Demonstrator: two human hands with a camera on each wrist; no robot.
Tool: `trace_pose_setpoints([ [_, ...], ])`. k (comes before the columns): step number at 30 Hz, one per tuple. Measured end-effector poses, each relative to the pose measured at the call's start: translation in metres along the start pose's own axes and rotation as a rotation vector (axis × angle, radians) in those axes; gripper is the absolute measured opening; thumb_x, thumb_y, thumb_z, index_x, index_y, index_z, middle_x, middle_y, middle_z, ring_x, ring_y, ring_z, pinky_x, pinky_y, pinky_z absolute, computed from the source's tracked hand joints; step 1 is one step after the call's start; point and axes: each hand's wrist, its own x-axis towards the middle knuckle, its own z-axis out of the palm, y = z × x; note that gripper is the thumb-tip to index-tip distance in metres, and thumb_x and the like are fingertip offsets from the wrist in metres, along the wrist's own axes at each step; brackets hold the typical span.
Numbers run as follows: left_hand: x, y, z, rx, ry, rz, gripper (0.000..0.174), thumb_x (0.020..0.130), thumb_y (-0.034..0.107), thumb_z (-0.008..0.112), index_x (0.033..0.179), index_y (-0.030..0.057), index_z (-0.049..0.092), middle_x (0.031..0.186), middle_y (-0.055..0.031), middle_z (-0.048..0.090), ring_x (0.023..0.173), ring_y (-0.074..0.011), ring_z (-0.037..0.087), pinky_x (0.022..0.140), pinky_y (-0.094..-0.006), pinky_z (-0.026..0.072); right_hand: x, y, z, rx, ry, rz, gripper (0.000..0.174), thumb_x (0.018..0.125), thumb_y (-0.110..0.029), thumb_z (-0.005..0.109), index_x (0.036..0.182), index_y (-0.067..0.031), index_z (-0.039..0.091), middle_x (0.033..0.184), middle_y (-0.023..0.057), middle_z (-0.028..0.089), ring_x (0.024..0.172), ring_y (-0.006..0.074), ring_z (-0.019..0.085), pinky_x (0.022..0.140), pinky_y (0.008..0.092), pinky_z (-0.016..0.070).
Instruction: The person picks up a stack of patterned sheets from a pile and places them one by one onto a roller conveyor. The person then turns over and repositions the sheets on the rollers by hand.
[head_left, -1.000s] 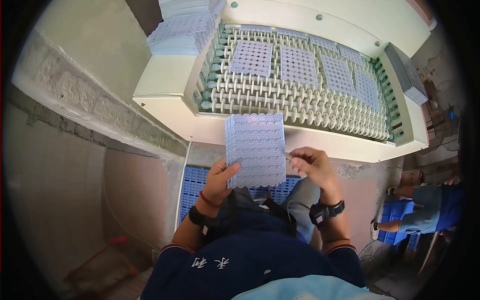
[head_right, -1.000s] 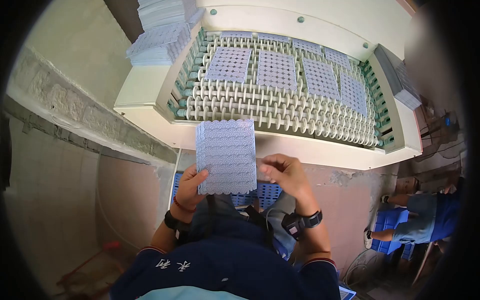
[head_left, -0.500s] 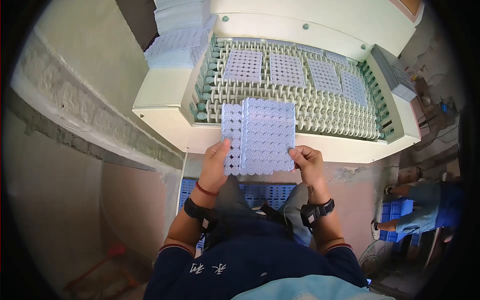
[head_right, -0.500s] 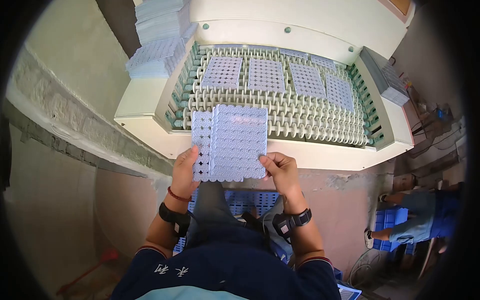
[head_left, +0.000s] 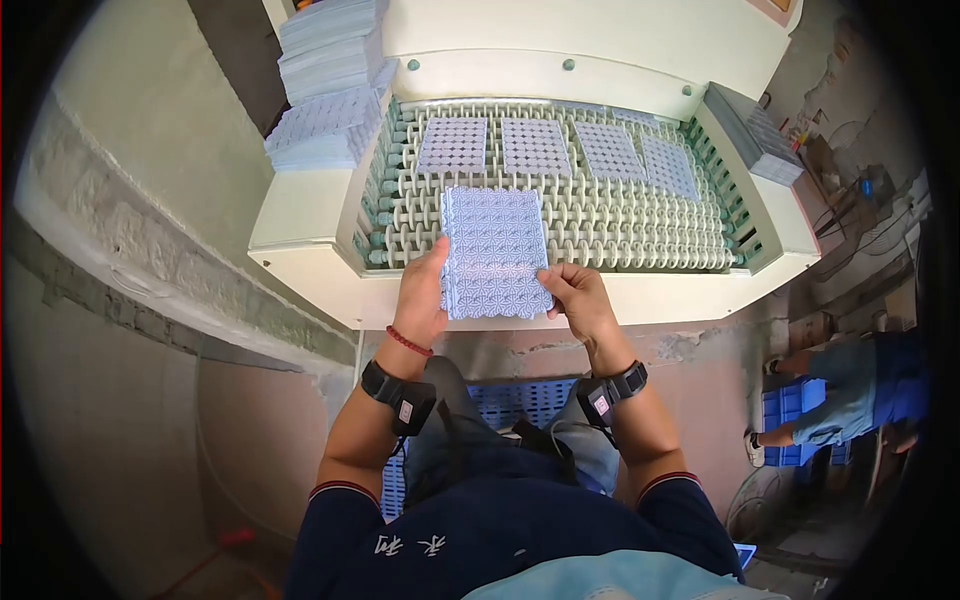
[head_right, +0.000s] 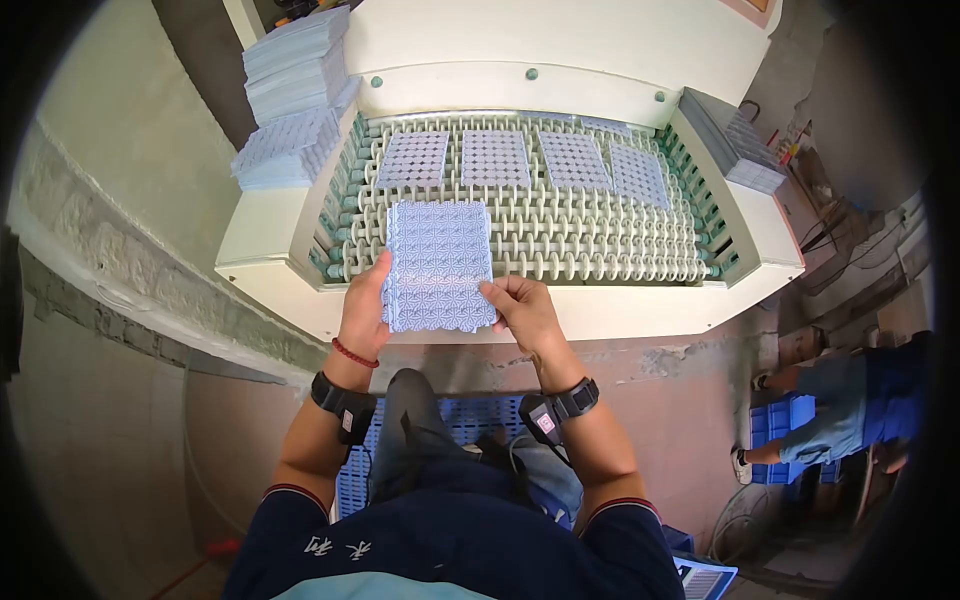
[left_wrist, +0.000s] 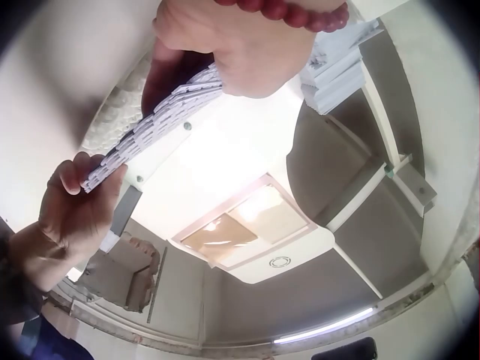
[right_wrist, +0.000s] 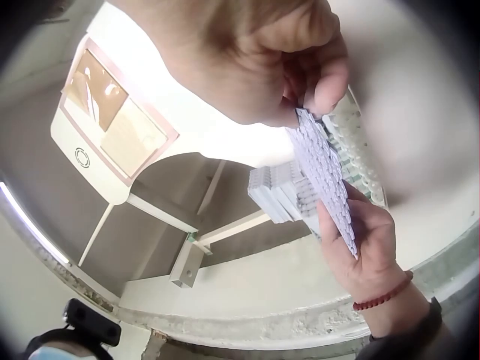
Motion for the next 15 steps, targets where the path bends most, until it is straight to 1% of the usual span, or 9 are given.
trace_pose_setpoints([
  [2,0.003,0.002,-0.004,0.001,0.004,0.009,0.03,0.089,0.019,0.052,0.105,-0.0064,0.054,0.095,-0.0119,0.061,0.081,-0.018,0.062,0.068,-0.0307,0.0519,0.002,0.0,-0.001,-0.005,0.013,-0.014,0.021,0.084,-0.018,0.061,0.08,0.0022,0.062,0.064,0.0011,0.056,0.047,0.0053,0.047,0.041,0.0173,0.0395],
  [4,0.011,0.006,-0.013,0.128,-0.005,0.09,0.023,0.085,0.012,0.057,0.099,-0.0059,0.058,0.089,-0.0105,0.063,0.077,-0.0175,0.062,0.066,-0.0302,0.0522,0.006,-0.004,-0.008,-0.037,0.049,-0.041,0.02,0.084,-0.017,0.06,0.079,0.0024,0.062,0.063,0.0008,0.055,0.046,0.0055,0.046,0.041,0.0174,0.0393],
  [5,0.017,0.01,-0.015,0.128,-0.011,0.093,0.023,0.085,0.012,0.057,0.099,-0.0059,0.058,0.089,-0.0105,0.063,0.077,-0.0175,0.062,0.066,-0.0302,0.0522,0.008,-0.008,-0.013,-0.038,0.051,-0.046,0.02,0.084,-0.017,0.06,0.079,0.0024,0.062,0.063,0.0008,0.055,0.046,0.0055,0.046,0.041,0.0174,0.0393],
  [7,0.029,0.018,-0.016,0.193,0.042,0.114,0.014,0.082,0.004,0.059,0.092,-0.0045,0.061,0.085,-0.0085,0.064,0.074,-0.0139,0.062,0.064,-0.0267,0.0508,0.013,-0.018,-0.027,-0.1,0.119,-0.054,0.019,0.084,-0.016,0.06,0.078,0.0027,0.062,0.062,0.0003,0.053,0.046,0.0055,0.046,0.04,0.0181,0.0397],
  [8,0.034,0.023,-0.017,0.339,0.039,0.178,0.021,0.079,0.01,0.063,0.095,-0.0043,0.06,0.083,-0.0117,0.065,0.071,-0.0213,0.063,0.063,-0.0305,0.0509,0.018,-0.021,-0.036,-0.218,0.167,-0.059,0.02,0.084,-0.015,0.06,0.077,0.0033,0.062,0.061,0.0004,0.053,0.046,0.0057,0.046,0.039,0.0191,0.0404],
  [9,0.038,0.027,-0.018,0.337,0.033,0.173,0.021,0.079,0.01,0.063,0.095,-0.0043,0.06,0.083,-0.0117,0.065,0.071,-0.0213,0.063,0.063,-0.0305,0.0509,0.024,-0.023,-0.049,-0.355,0.196,-0.059,0.021,0.083,-0.016,0.06,0.077,0.0049,0.062,0.059,0.0011,0.052,0.046,0.0061,0.046,0.037,0.0194,0.0403],
  [11,0.046,0.035,-0.019,1.595,0.252,0.471,0.038,0.074,0.019,0.068,0.1,-0.0055,0.057,0.081,-0.0148,0.064,0.073,-0.03,0.061,0.067,-0.0361,0.0489,0.031,-0.025,-0.072,-0.446,0.286,-0.04,0.023,0.081,-0.016,0.061,0.079,0.0066,0.062,0.058,0.0018,0.052,0.045,0.0066,0.046,0.037,0.0196,0.0404],
  [12,0.048,0.035,-0.016,1.59,0.247,0.482,0.038,0.074,0.019,0.068,0.1,-0.0055,0.057,0.081,-0.0148,0.064,0.073,-0.03,0.061,0.067,-0.0361,0.0489,0.028,-0.032,-0.085,-0.452,0.315,-0.056,0.024,0.08,-0.017,0.062,0.08,0.0068,0.062,0.058,0.0019,0.052,0.045,0.0068,0.047,0.037,0.0199,0.0405],
  [15,0.04,0.025,-0.017,1.868,0.269,0.922,0.059,0.073,0.036,0.066,0.111,-0.0066,0.051,0.103,-0.0169,0.056,0.1,-0.0324,0.047,0.086,-0.0393,0.04,0.017,-0.048,-0.125,-0.505,0.42,-0.035,0.025,0.078,-0.019,0.064,0.085,0.0059,0.064,0.059,0.0024,0.053,0.044,0.0076,0.047,0.037,0.0204,0.0412],
])
